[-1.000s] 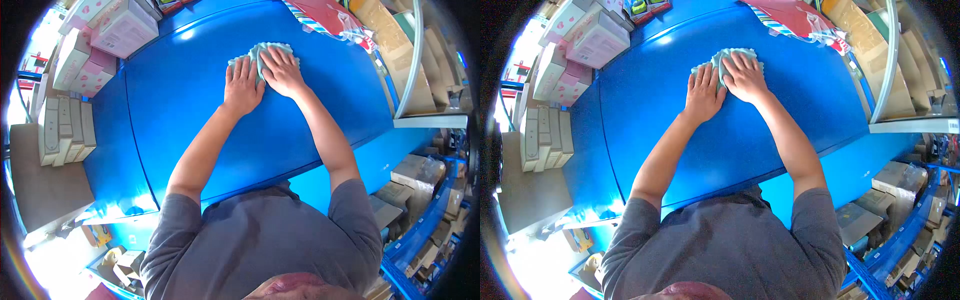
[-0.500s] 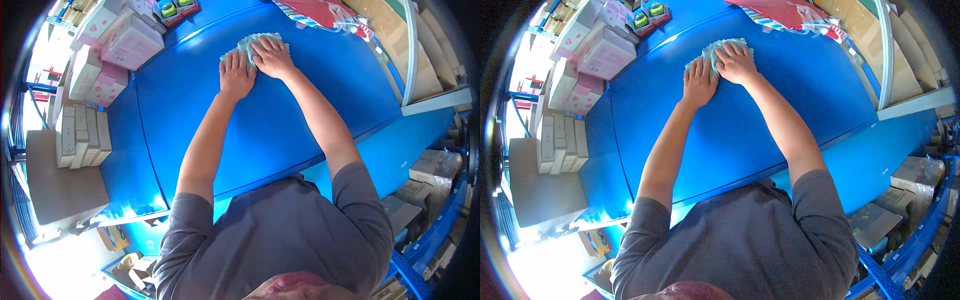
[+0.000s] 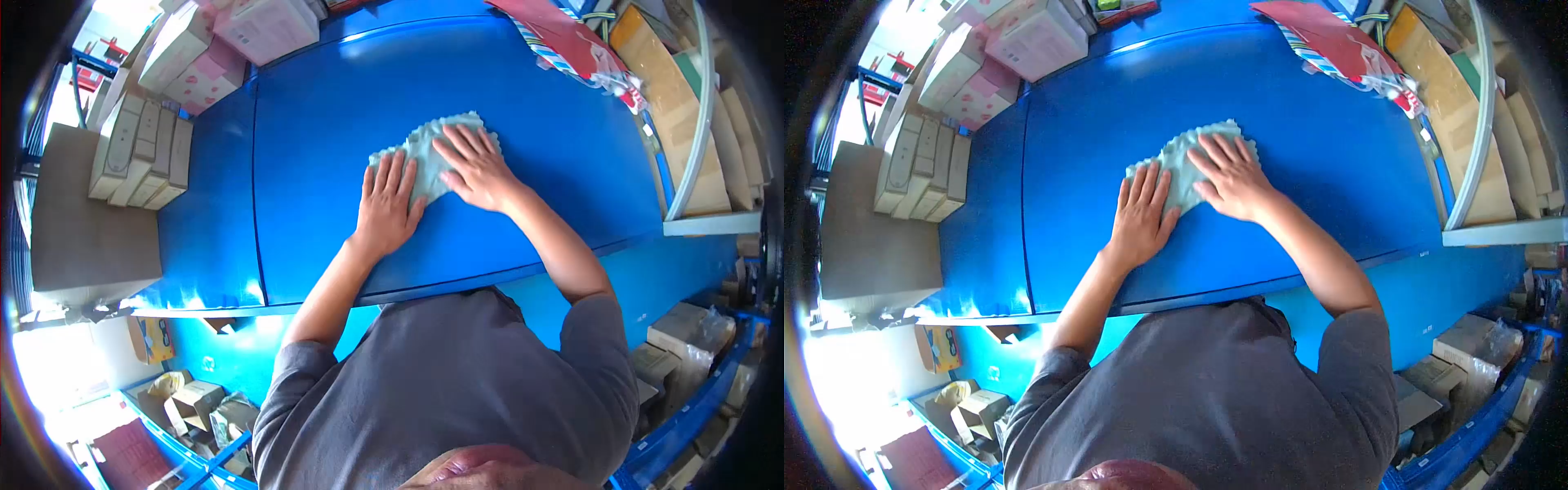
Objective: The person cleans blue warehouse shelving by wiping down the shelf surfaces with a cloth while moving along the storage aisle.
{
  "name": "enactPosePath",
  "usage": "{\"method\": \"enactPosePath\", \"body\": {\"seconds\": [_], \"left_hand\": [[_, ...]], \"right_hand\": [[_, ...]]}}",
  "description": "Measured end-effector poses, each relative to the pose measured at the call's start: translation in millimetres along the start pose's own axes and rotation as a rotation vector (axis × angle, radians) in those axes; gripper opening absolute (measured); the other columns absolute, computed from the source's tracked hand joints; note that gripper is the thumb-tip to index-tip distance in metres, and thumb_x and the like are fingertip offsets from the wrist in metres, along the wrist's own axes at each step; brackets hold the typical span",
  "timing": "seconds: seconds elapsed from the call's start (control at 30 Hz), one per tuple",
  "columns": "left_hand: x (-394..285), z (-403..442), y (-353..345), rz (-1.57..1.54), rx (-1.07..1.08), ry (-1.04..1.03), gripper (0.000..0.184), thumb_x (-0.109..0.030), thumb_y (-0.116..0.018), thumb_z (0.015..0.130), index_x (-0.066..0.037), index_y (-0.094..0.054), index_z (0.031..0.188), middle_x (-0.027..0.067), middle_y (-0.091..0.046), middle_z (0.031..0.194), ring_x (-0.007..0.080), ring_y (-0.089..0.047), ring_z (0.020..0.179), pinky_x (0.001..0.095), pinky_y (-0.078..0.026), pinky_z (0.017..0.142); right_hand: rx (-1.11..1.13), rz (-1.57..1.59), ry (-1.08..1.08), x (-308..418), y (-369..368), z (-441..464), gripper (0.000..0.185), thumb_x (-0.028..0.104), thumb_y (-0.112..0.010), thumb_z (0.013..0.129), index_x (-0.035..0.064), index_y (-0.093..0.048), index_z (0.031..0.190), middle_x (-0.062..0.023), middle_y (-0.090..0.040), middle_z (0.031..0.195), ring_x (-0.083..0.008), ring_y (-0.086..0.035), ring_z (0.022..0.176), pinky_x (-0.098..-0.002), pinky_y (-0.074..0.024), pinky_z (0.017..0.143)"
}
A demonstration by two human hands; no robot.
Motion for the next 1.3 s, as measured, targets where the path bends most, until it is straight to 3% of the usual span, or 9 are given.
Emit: {"method": "enactPosePath", "body": {"seconds": [0.2,0.53,0.87,1.3], "left_hand": [[-9,-54,28,-0.066,0.129,0.069,0.066,-0.041,-0.048,0.106,-0.002,-0.038,0.159,0.0221,-0.031,0.167,0.0413,-0.023,0.157,0.0566,-0.014,0.127],[25,-30,13,0.010,0.082,0.024,0.066,-0.039,-0.050,0.105,0.001,-0.041,0.156,0.0239,-0.036,0.164,0.0437,-0.027,0.156,0.0579,-0.018,0.125],[143,87,-37,0.176,-0.217,0.115,0.059,-0.036,-0.053,0.102,-0.003,-0.049,0.151,0.0235,-0.048,0.156,0.0459,-0.045,0.144,0.0618,-0.034,0.115],[199,145,-60,0.243,-0.254,0.196,0.058,-0.041,-0.052,0.102,-0.010,-0.051,0.151,0.0192,-0.050,0.155,0.0450,-0.045,0.143,0.0622,-0.036,0.113]], "right_hand": [[0.015,0.091,0.093,53,9,-26,0.060,0.041,-0.050,0.104,0.0093,-0.047,0.155,-0.0204,-0.034,0.166,-0.0402,-0.029,0.154,-0.0605,-0.0173,0.124],[-0.001,0.085,0.166,54,-22,29,0.058,0.035,-0.055,0.101,0.0081,-0.050,0.152,-0.0191,-0.040,0.163,-0.0387,-0.032,0.153,-0.0582,-0.0197,0.125],[-0.134,-0.051,-0.059,3,-70,162,0.052,0.037,-0.047,0.105,0.0141,-0.053,0.151,-0.0107,-0.048,0.160,-0.0350,-0.040,0.148,-0.0533,-0.0294,0.118],[-0.164,-0.089,-0.241,-30,-89,237,0.054,0.041,-0.045,0.103,0.0174,-0.056,0.150,-0.0103,-0.047,0.161,-0.0365,-0.041,0.147,-0.0528,-0.0281,0.118]]}}
Point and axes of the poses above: each hand's wrist, its own z-axis towards the middle knuckle, its own y-axis out of the back of the hand, x = y × z, the point moved 4 cm from there along z, towards the middle knuckle
